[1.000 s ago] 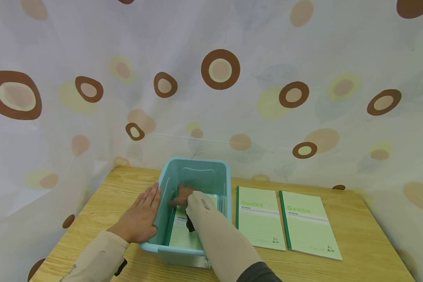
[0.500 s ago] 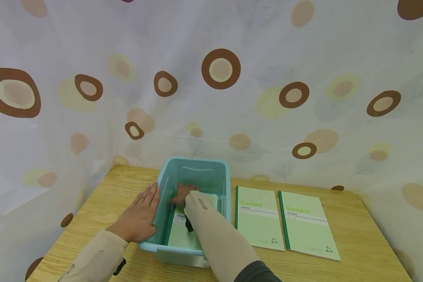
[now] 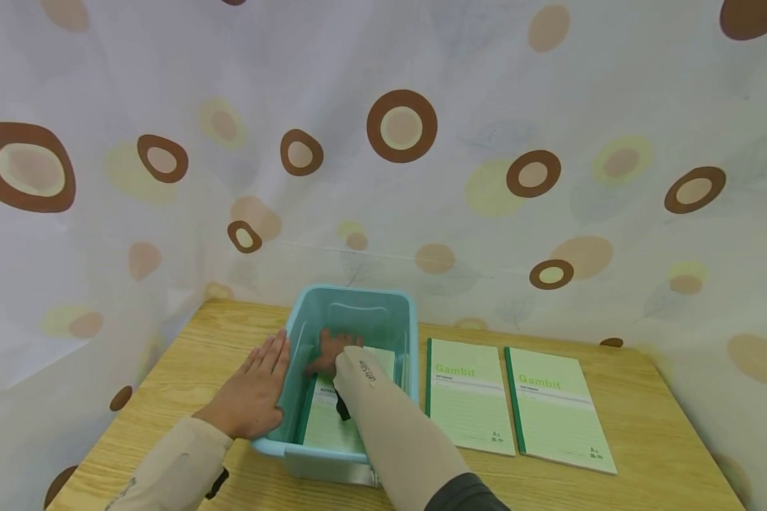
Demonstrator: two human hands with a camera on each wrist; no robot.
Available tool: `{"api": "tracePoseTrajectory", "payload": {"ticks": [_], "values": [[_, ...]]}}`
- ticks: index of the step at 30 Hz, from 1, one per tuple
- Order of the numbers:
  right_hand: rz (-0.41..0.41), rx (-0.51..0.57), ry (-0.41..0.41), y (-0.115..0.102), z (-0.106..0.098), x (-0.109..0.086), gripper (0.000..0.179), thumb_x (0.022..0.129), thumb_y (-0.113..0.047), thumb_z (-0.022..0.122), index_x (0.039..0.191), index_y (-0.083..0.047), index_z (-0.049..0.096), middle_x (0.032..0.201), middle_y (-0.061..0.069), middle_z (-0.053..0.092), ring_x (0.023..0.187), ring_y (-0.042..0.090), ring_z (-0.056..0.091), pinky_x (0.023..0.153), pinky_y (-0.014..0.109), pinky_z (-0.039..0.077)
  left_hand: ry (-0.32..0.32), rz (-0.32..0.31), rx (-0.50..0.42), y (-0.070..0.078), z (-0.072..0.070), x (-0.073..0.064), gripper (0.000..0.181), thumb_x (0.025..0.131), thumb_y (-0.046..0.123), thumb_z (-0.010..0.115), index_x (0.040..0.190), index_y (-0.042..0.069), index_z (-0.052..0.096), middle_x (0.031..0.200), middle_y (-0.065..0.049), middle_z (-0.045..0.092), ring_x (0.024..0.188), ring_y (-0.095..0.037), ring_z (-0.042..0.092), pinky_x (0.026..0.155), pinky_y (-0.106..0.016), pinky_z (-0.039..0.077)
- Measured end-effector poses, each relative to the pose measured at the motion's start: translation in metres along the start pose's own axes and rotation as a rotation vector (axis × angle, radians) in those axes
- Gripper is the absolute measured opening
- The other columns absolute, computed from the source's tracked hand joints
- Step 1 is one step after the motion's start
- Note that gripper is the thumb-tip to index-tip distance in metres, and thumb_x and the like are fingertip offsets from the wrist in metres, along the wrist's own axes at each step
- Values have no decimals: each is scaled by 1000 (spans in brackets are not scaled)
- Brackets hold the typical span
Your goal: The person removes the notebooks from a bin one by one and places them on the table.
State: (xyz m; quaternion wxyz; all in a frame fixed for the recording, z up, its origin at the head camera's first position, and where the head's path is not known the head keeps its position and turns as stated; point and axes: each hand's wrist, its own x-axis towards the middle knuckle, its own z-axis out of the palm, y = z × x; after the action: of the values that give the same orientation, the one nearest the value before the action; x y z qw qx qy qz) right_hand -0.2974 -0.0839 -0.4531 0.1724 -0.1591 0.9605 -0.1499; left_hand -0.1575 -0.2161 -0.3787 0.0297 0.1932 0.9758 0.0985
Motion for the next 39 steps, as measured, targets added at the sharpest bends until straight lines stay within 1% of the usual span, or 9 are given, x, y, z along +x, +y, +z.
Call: {"api": "tracePoseTrajectory", "payload": {"ticks": [3, 10, 15, 21, 29, 33, 35, 37, 39], "values": [[3, -16, 21, 1, 3, 5, 75, 76, -49, 74, 136, -14, 46, 125, 13, 58, 119, 30, 51, 102, 52, 32, -1, -1, 1, 0, 0, 0, 80, 75, 6, 50, 144, -19, 19, 154, -34, 12, 141, -49, 15, 112, -59, 18], [32, -73, 98, -2, 5, 12, 79, 77, -53, 72, 141, -17, 43, 129, 13, 56, 121, 30, 49, 103, 50, 30, -12, -5, -5, 0, 0, 1, 81, 75, 7, 50, 145, -18, 18, 154, -33, 10, 141, -49, 14, 112, -59, 17], [44, -118, 144, -8, -2, 9, 75, 80, -53, 68, 141, -18, 43, 127, 13, 57, 119, 30, 51, 100, 49, 33, -11, 0, -2, 0, -2, 0, 81, 74, 7, 50, 144, -18, 18, 154, -34, 10, 141, -49, 14, 112, -59, 18], [43, -147, 183, -12, -7, 5, 66, 84, -48, 62, 139, -17, 43, 126, 14, 57, 118, 30, 50, 99, 48, 33, -12, 1, -2, 0, -2, 1, 81, 75, 7, 50, 144, -18, 18, 154, -34, 10, 141, -49, 14, 112, -59, 17], [54, -164, 207, -18, -18, -2, 67, 84, -50, 59, 139, -15, 44, 128, 13, 57, 119, 30, 51, 98, 47, 34, -22, -6, 9, 2, -2, 1, 81, 74, 7, 50, 144, -18, 18, 154, -34, 10, 141, -49, 14, 112, -59, 17], [46, -164, 216, -21, -23, -1, 67, 85, -51, 57, 140, -16, 44, 131, 12, 56, 122, 29, 50, 101, 48, 33, -27, -7, 12, 2, -2, 1, 81, 75, 7, 51, 144, -19, 18, 154, -34, 10, 141, -49, 14, 112, -59, 17], [37, -168, 223, -22, -26, 0, 67, 85, -51, 56, 142, -17, 43, 134, 11, 55, 125, 29, 48, 105, 49, 31, -31, -9, 8, 3, -3, 1, 81, 75, 7, 51, 144, -19, 18, 154, -34, 9, 142, -48, 13, 112, -59, 16], [29, -172, 233, -23, -31, 1, 67, 85, -50, 56, 142, -17, 42, 135, 11, 54, 128, 29, 46, 107, 51, 29, -34, -10, 7, 4, -3, 0, 81, 75, 7, 52, 144, -19, 18, 154, -34, 9, 142, -48, 13, 112, -59, 16], [23, -188, 244, -24, -38, 0, 67, 84, -50, 55, 141, -17, 43, 135, 11, 54, 127, 30, 46, 107, 51, 30, -36, -10, 3, 4, -4, 0, 81, 76, 7, 52, 144, -19, 17, 154, -34, 9, 142, -48, 13, 113, -59, 15]]}}
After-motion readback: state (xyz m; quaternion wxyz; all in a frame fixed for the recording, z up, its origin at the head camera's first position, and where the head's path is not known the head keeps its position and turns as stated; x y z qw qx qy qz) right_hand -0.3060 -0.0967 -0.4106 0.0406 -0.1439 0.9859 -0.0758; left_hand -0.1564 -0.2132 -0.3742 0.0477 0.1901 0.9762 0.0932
